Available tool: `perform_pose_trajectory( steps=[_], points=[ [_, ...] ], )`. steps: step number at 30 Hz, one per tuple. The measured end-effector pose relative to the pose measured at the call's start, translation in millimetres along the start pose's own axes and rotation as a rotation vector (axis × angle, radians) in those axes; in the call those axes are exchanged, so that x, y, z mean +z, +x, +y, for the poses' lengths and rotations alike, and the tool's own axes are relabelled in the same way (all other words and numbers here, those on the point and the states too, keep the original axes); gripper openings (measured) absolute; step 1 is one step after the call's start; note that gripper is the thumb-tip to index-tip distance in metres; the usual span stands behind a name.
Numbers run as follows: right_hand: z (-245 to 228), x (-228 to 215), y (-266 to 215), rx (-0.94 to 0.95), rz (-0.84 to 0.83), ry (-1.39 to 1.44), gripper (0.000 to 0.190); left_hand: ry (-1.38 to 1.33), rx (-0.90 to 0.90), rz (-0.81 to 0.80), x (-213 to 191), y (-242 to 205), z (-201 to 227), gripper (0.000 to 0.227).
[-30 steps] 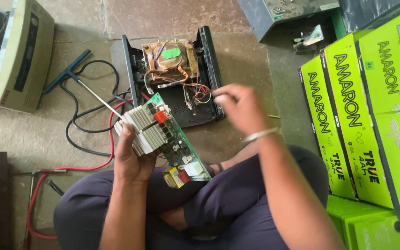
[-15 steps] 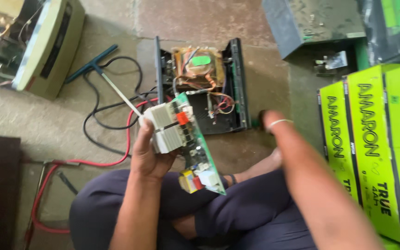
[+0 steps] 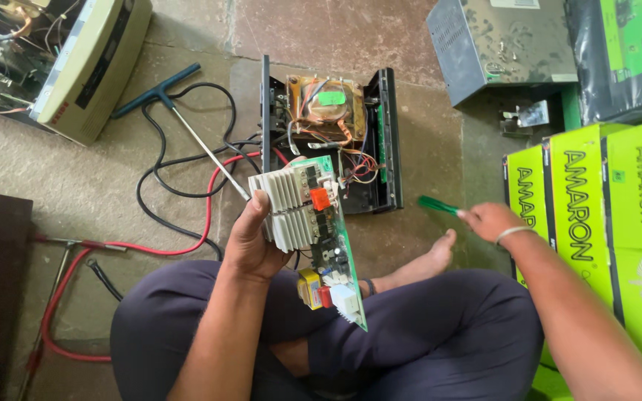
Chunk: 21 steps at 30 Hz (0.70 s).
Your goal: The person removes a red component from a circuit board using a screwdriver, then places it back. They handle the circuit board and the casing of an electronic device, manipulating wires and components.
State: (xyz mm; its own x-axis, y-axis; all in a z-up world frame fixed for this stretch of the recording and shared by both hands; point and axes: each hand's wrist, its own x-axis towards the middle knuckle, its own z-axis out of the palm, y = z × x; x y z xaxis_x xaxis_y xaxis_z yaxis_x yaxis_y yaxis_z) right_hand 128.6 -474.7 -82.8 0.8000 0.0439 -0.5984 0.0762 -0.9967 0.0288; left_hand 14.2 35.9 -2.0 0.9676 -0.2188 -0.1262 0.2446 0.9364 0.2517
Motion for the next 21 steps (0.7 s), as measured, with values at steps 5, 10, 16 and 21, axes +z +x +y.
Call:
perform_pose_trajectory(
  steps=[5,10,16,21],
  points=[
    [-36,-36,-19,0.341,-0.227,-0.173,0.072,0.109,-0.001,-0.065,13,0,-1,0.096],
    [-73,-71,-61,-0.034,0.109,0.064,0.044,0.18,0.003,-0.012,20,4,-3,0.095],
    [-190,-96,-164,-0.569,0.779,0.568,0.02,0.365,0.048,0.099,25,10,-13,0.084],
    [-255,-121,-196,-0.663,0.942,0.359,0.023,0.491,0.088,0.195,33,14,-21,0.081]
  ],
)
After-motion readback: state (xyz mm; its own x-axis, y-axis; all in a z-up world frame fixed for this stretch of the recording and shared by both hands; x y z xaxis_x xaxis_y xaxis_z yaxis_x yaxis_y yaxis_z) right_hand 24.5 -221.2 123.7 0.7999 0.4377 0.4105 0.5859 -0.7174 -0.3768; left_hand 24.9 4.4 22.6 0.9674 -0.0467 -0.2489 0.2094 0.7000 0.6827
